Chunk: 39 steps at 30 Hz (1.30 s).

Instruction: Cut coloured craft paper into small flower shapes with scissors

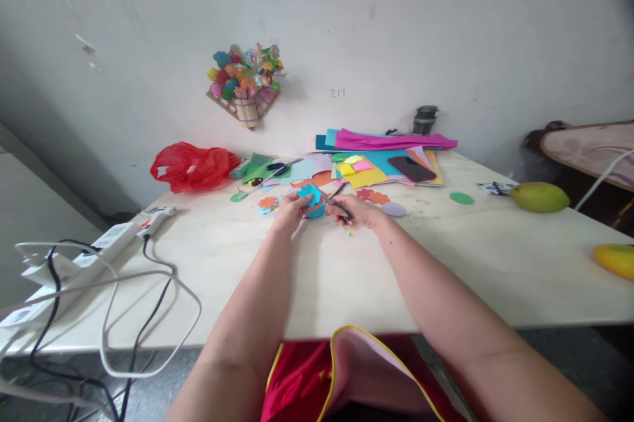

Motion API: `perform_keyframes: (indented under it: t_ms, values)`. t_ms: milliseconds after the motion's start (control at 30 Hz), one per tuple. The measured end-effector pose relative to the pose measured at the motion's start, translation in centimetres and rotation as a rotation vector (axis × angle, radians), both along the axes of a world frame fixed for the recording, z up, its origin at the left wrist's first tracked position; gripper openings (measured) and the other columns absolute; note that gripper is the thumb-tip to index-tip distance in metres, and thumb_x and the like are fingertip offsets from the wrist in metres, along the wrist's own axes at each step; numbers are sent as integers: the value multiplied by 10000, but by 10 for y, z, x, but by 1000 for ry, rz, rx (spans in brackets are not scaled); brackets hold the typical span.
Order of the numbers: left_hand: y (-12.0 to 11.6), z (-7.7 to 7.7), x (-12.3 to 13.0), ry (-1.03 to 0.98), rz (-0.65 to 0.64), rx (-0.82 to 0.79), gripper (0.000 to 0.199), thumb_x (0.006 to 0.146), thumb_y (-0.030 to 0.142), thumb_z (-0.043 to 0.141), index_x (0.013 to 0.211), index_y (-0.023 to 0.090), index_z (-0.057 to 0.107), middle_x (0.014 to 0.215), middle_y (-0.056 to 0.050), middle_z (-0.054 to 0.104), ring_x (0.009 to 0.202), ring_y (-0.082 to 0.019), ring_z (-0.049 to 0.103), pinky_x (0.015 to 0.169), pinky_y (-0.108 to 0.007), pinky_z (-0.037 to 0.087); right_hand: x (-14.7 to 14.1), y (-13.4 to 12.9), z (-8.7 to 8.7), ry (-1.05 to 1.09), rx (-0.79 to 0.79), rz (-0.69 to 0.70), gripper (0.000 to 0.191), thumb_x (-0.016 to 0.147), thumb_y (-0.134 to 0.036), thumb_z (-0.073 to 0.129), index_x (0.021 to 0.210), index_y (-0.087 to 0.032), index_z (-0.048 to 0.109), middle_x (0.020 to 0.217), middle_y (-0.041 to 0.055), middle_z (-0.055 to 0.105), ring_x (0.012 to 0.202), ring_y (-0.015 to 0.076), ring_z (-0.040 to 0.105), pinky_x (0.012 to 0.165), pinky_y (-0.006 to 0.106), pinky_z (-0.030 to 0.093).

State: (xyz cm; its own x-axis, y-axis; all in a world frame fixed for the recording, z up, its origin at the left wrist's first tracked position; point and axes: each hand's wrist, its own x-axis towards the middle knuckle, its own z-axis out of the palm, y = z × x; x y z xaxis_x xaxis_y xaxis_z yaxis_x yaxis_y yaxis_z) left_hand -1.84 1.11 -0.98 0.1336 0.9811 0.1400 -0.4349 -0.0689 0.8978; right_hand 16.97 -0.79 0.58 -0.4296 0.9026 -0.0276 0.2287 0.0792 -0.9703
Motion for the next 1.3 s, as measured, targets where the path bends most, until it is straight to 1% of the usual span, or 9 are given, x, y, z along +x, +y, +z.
perform_keyframes:
  t_ms: [100, 200, 367, 567, 833, 1067, 1300]
  values:
    - [0, 0, 0, -15, 4, 3, 332, 467, 255, 892, 695, 120, 691, 730, -56, 725, 741, -219, 707, 808, -385, 571, -1, -1, 1, 14, 0, -2, 328, 739, -373, 763, 723, -169, 507, 536, -43, 562, 402, 63, 510, 304, 146, 295]
    - [-1, 0, 1, -17, 11, 3, 305, 494, 238, 881, 704, 122, 690, 733, -58, 725, 755, -224, 707, 813, -390, 569, -1, -1, 0, 29, -9, 3, 321, 734, -360, 763, 717, -171, 505, 538, -38, 566, 406, 67, 516, 303, 149, 300]
    - [-1, 0, 1, -31, 23, -7, 279, 508, 217, 872, 697, 122, 690, 708, -47, 717, 698, -196, 696, 791, -371, 572, -2, 1, -2, 41, -14, 11, 284, 751, -351, 736, 730, -173, 515, 527, -32, 573, 401, 71, 515, 300, 147, 299]
    - [-1, 1, 2, -21, 28, -7, 247, 540, 207, 853, 706, 122, 691, 718, -57, 718, 729, -208, 701, 808, -379, 564, -3, 1, -3, 63, -24, 14, 307, 720, -361, 745, 707, -176, 501, 518, -37, 566, 397, 70, 513, 300, 150, 293]
    - [-3, 2, 3, -47, 38, -20, 254, 506, 195, 851, 685, 128, 684, 724, -55, 723, 708, -195, 690, 788, -368, 574, -4, 3, -4, 82, -35, 16, 320, 708, -387, 745, 726, -176, 506, 523, -36, 572, 397, 72, 513, 298, 154, 281]
    - [-1, 0, 1, -33, 22, -2, 284, 546, 234, 851, 744, 128, 677, 742, -49, 720, 767, -214, 710, 838, -394, 562, -5, 1, -2, 70, -32, 15, 322, 720, -392, 747, 735, -180, 505, 526, -44, 566, 394, 68, 499, 299, 155, 271]
    - [0, 0, 0, -39, 34, -15, 265, 561, 225, 843, 744, 126, 680, 736, -50, 721, 730, -201, 706, 824, -387, 571, -5, -4, 4, 40, -41, 2, 307, 730, -387, 745, 739, -175, 523, 518, -46, 552, 394, 67, 484, 307, 158, 265]
